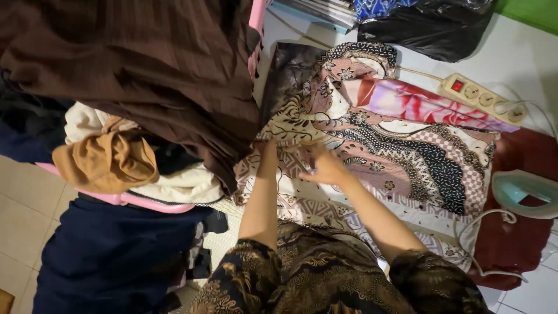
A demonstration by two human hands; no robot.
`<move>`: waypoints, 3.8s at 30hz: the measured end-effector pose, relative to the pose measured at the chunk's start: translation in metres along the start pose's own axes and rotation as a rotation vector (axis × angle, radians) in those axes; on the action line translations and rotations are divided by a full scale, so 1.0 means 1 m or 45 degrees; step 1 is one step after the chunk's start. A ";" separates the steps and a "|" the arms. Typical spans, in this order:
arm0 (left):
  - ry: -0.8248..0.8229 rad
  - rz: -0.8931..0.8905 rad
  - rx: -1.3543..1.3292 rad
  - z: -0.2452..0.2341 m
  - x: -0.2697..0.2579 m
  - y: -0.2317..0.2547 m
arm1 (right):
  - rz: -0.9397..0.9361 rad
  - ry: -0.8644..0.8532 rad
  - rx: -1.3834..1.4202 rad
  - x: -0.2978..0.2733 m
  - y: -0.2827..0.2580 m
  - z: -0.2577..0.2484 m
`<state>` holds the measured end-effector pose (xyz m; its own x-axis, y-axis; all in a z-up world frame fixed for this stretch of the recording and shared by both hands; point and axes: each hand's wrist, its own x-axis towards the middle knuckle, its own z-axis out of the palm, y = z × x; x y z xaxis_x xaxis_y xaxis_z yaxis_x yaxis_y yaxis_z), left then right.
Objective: The person irons a patterned fabric on a table using a handheld iron. They repeatedly smooth the fabric with their hands, reposition sections, and move the iron across different areas to remove wrinkles. The person also adjusts the fabric's edges and folds during the process.
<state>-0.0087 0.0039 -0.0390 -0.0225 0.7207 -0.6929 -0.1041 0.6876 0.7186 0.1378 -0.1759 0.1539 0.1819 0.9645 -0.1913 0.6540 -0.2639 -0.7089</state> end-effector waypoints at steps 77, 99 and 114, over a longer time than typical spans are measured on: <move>-0.156 1.101 1.784 0.074 -0.026 0.090 | 0.229 -0.630 -0.401 0.075 -0.041 0.014; -0.493 1.775 2.218 0.140 -0.155 -0.015 | 0.636 0.691 -0.410 -0.065 0.125 0.009; -1.398 1.281 1.936 0.096 -0.240 -0.044 | 0.375 0.489 -0.235 -0.202 0.156 -0.001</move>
<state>0.0968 -0.1907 0.1009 0.9600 0.1539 -0.2339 0.2664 -0.7589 0.5942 0.2040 -0.4117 0.0820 0.6119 0.7872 -0.0770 0.6467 -0.5539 -0.5244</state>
